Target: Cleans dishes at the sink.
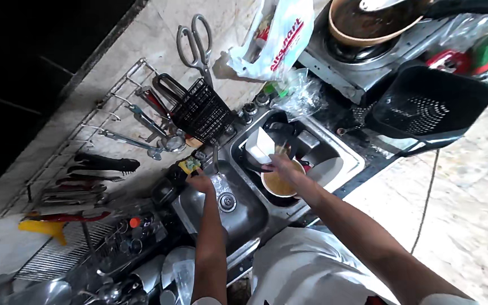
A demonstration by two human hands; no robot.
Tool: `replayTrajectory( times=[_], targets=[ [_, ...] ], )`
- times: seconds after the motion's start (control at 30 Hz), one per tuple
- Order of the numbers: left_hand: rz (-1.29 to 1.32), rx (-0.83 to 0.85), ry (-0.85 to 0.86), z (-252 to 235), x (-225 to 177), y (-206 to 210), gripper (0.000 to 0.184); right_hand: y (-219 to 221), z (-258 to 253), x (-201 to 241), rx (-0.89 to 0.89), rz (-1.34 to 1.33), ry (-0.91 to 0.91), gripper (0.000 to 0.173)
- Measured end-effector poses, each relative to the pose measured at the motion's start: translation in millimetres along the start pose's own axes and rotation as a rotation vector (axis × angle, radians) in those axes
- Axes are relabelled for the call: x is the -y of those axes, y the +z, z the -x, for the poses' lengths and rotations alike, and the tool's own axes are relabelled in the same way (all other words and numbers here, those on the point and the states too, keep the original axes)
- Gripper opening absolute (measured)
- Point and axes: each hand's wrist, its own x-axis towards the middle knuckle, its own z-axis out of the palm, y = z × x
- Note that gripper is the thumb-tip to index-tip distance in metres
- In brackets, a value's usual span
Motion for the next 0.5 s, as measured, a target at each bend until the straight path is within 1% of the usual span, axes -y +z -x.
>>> replayTrajectory(
  times=[0.03,0.07,0.13,0.2,0.23,0.3,0.33,0.4,0.43,0.5],
  targets=[
    [0.024,0.028,-0.104,-7,-2,0,0.066,2,-11,2,-0.016,0.015,-0.022,0.037],
    [0.058,0.068,-0.178,-13,-1,1,0.064,3,-24,3,-0.026,0.014,-0.04,0.037],
    [0.115,0.106,-0.226,-21,1,7,0.055,4,-39,2,-0.022,-0.018,-0.082,0.036],
    [0.123,0.076,-0.161,-21,-1,8,0.041,5,-42,0,0.008,-0.052,-0.107,0.039],
    [0.07,0.028,-0.088,-18,-2,6,0.037,5,-39,-1,0.017,-0.055,-0.109,0.043],
    [0.025,-0.064,0.059,-12,-2,3,0.036,8,-31,-7,-0.01,0.006,-0.125,0.045],
    [0.054,-0.088,0.077,-11,2,3,0.037,9,-27,-13,-0.012,0.069,-0.135,0.043],
    [0.186,-0.048,-0.058,-11,6,7,0.049,12,-17,-27,0.028,0.176,-0.13,0.04],
    [0.283,0.016,-0.14,-12,6,9,0.053,15,-13,-36,0.062,0.227,-0.122,0.038],
    [0.439,0.147,-0.244,-18,8,12,0.054,22,-6,-55,0.149,0.316,-0.095,0.037]
  ],
)
